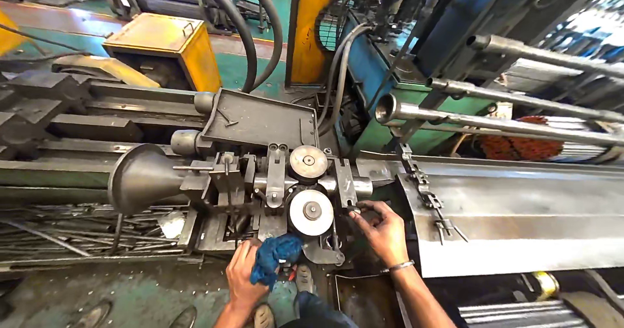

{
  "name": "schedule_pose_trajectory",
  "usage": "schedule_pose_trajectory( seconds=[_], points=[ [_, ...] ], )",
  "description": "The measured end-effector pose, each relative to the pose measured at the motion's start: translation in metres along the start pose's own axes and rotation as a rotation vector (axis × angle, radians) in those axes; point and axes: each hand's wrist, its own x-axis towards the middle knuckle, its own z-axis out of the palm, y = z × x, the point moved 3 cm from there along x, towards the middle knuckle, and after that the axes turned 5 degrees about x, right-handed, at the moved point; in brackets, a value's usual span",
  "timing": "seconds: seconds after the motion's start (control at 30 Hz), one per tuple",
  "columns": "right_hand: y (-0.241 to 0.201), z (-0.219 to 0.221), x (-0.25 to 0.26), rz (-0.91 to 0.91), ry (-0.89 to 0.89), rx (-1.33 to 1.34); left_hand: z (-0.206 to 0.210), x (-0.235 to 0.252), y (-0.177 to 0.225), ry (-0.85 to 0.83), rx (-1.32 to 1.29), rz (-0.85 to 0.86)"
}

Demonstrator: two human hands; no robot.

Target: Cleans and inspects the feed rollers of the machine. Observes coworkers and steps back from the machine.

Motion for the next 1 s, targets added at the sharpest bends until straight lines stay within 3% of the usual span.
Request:
schedule_pose_trajectory(
  seconds=[0.23, 0.43, 0.5, 0.57, 0.63, 0.73, 0.87, 0.93, 1.0],
  points=[
    [0.0, -0.002, 0.008, -0.042, -0.077, -0.135, 0.0, 0.002, 0.003, 0.003, 0.012, 0.003],
    [-0.016, -0.025, 0.058, -0.42, -0.651, -0.378, 0.002, 0.001, 0.001, 0.005, 0.009, 0.001],
    [-0.026, -0.029, 0.076, -0.549, -0.722, -0.522, 0.002, 0.001, 0.0, 0.016, 0.011, 0.01],
    [-0.029, -0.031, 0.085, -0.631, -0.637, -0.602, 0.002, 0.003, 0.001, 0.028, 0.008, 0.014],
    [-0.022, -0.033, 0.085, -0.577, -0.446, -0.528, 0.002, 0.002, 0.002, 0.043, 0.006, 0.008],
    [-0.009, -0.027, 0.059, -0.276, -0.241, -0.118, 0.004, -0.001, -0.002, 0.051, 0.004, -0.003],
    [-0.007, 0.014, 0.019, -0.044, 0.114, 0.429, 0.005, -0.003, -0.001, 0.074, -0.004, -0.014],
    [-0.021, 0.042, 0.022, -0.03, 0.167, 0.415, 0.003, 0.0, 0.0, 0.074, -0.007, -0.002],
    [-0.035, 0.059, 0.031, -0.116, 0.131, 0.184, 0.003, 0.001, -0.003, 0.06, -0.006, 0.01]
  ],
)
